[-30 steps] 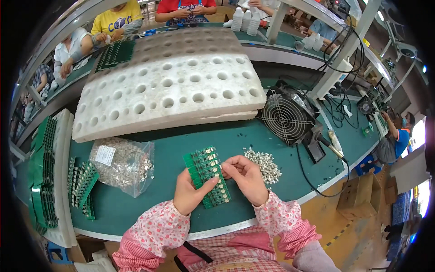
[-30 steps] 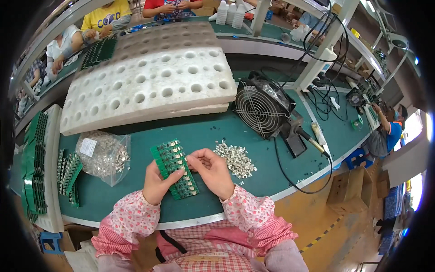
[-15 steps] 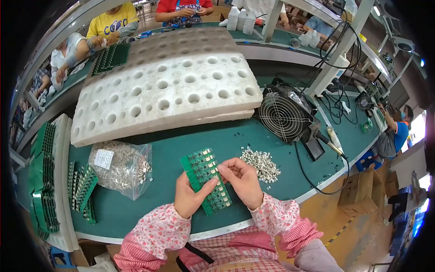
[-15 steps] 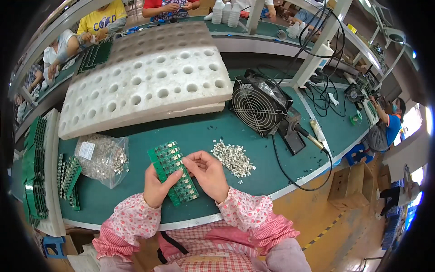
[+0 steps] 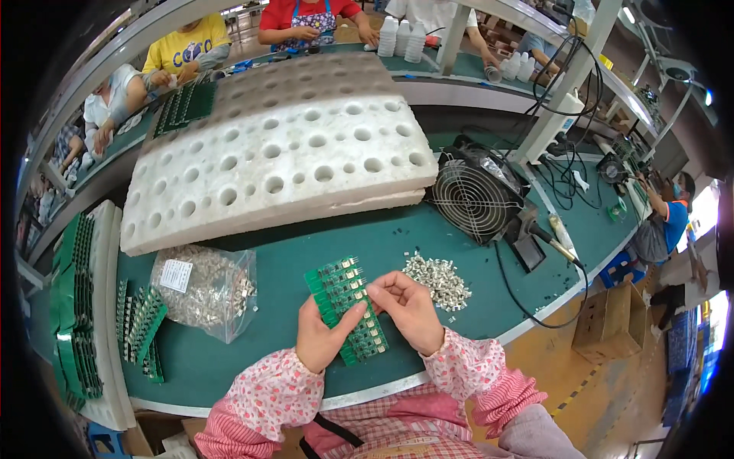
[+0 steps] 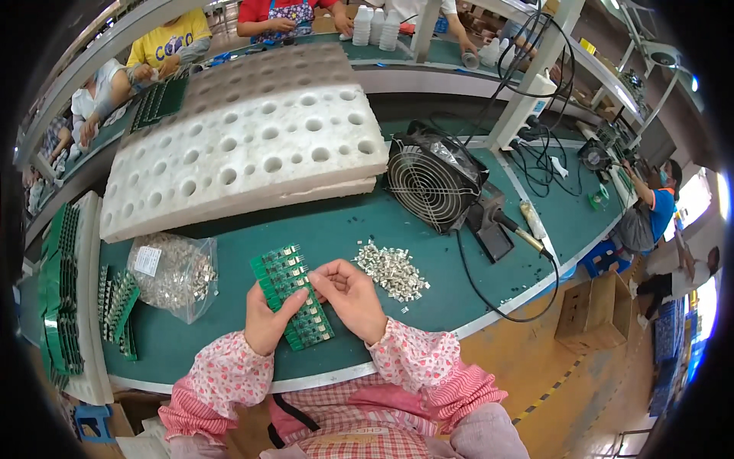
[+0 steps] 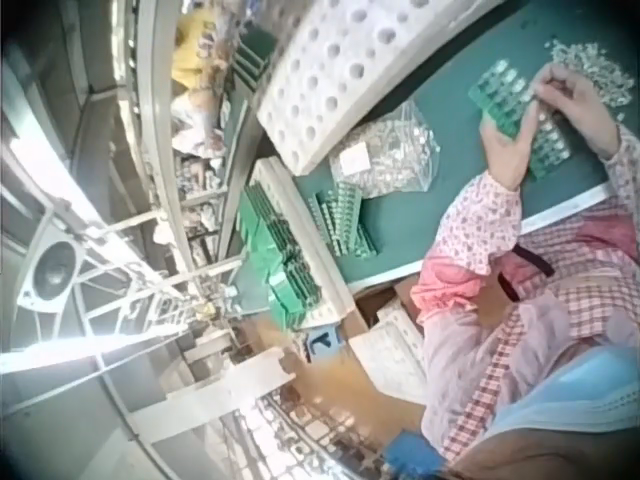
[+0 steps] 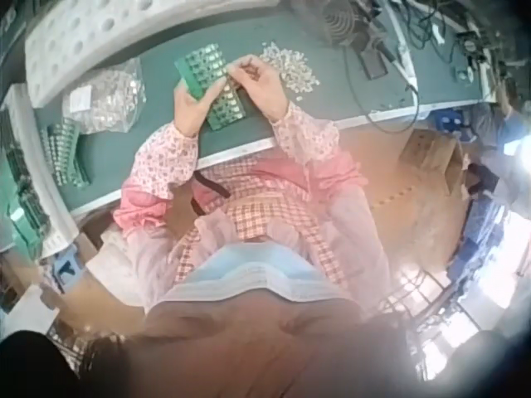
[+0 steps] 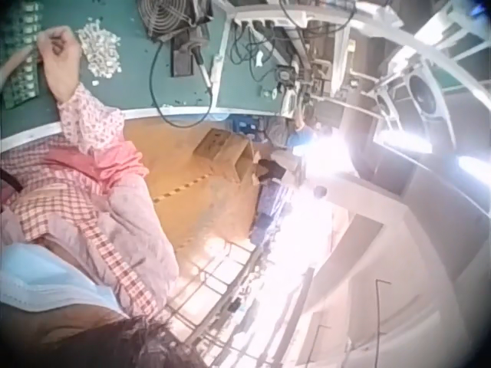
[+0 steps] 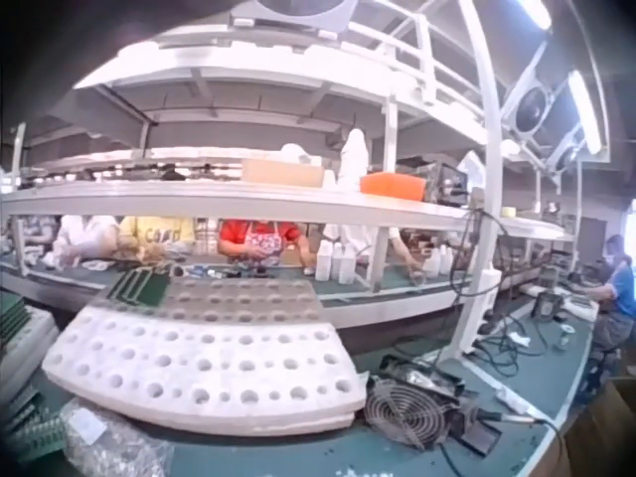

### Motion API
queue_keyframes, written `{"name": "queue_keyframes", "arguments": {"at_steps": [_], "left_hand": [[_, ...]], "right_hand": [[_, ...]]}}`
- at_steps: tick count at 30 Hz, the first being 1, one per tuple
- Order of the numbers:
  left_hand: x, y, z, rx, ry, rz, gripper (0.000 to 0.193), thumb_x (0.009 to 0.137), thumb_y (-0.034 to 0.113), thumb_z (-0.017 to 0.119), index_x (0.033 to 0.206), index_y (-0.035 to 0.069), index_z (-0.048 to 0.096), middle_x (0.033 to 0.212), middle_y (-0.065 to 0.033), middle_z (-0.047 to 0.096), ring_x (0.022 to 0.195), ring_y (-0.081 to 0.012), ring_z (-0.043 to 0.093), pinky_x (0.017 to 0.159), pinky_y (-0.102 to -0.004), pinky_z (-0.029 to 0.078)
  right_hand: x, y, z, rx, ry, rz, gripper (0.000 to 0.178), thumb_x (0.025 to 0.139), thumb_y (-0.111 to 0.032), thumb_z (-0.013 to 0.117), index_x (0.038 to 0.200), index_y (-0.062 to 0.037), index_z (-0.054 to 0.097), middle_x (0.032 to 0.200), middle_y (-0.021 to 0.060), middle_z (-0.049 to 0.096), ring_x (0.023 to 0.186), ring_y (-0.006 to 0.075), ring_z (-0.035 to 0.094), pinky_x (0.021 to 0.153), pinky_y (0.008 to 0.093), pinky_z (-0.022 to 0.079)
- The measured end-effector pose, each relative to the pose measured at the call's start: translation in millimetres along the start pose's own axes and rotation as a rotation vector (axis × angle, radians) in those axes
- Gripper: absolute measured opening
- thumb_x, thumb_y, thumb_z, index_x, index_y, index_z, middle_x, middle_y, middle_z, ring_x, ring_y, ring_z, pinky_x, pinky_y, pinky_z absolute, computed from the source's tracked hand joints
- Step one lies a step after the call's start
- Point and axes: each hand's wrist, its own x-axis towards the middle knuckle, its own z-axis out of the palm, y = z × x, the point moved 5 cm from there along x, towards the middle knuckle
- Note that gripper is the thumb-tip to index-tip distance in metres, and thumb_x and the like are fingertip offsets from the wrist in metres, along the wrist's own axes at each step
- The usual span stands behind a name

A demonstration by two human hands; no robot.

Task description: The person solders components onto a circuit board using a soldering iron and wire, places it onto a foam board, inserts electronic components into another circuit board by hand, and solders the components with the soldering iron and wire.

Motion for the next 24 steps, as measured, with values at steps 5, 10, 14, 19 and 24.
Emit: {"name": "queue_keyframes", "arguments": {"at_steps": [5, 10, 14, 19, 24], "left_hand": [[-2, 3, 2, 0.060, 0.047, 0.063, 0.027, 0.082, 0.003, 0.070, 0.106, -0.001, 0.059, 0.095, -0.0045, 0.066, 0.083, -0.0094, 0.062, 0.073, -0.0252, 0.051], [2, -1, 0, 0.099, 0.030, 0.061, 0.025, 0.082, 0.004, 0.070, 0.104, -0.001, 0.059, 0.094, -0.0047, 0.066, 0.081, -0.0099, 0.062, 0.072, -0.0250, 0.051], [5, -7, -6, -0.092, 0.093, -0.041, 0.023, 0.083, 0.005, 0.070, 0.102, 0.000, 0.058, 0.091, -0.0043, 0.066, 0.078, -0.0100, 0.062, 0.070, -0.0257, 0.051], [5, -5, -11, -0.158, 0.124, -0.067, 0.024, 0.083, 0.005, 0.070, 0.103, 0.000, 0.058, 0.092, -0.0044, 0.066, 0.078, -0.0102, 0.062, 0.069, -0.0260, 0.051], [3, -5, -9, -0.157, 0.098, -0.080, 0.024, 0.083, 0.005, 0.069, 0.104, 0.000, 0.058, 0.092, -0.0045, 0.066, 0.078, -0.0107, 0.062, 0.069, -0.0261, 0.052]], "right_hand": [[-2, 5, 3, 0.027, 0.041, -0.085, 0.011, 0.091, -0.009, 0.062, 0.094, -0.0011, 0.055, 0.084, 0.0011, 0.060, 0.075, 0.0050, 0.056, 0.069, 0.0195, 0.046], [1, 4, 1, -0.048, -0.023, -0.101, 0.014, 0.093, -0.010, 0.059, 0.100, 0.0003, 0.052, 0.089, 0.0022, 0.060, 0.079, 0.0068, 0.058, 0.072, 0.0216, 0.048], [15, -26, -29, -0.301, 0.116, -0.155, 0.016, 0.091, -0.013, 0.061, 0.102, -0.0018, 0.059, 0.086, 0.0036, 0.062, 0.078, 0.0115, 0.059, 0.073, 0.0253, 0.049], [18, -71, -52, -1.231, 0.160, -0.636, 0.010, 0.079, -0.009, 0.067, 0.088, -0.0075, 0.068, 0.085, 0.0056, 0.062, 0.082, 0.0257, 0.056, 0.071, 0.0376, 0.047], [30, -60, -54, -1.488, 0.096, -0.616, 0.012, 0.075, -0.013, 0.070, 0.086, -0.0094, 0.069, 0.083, 0.0040, 0.062, 0.085, 0.0237, 0.056, 0.073, 0.0370, 0.046]]}}
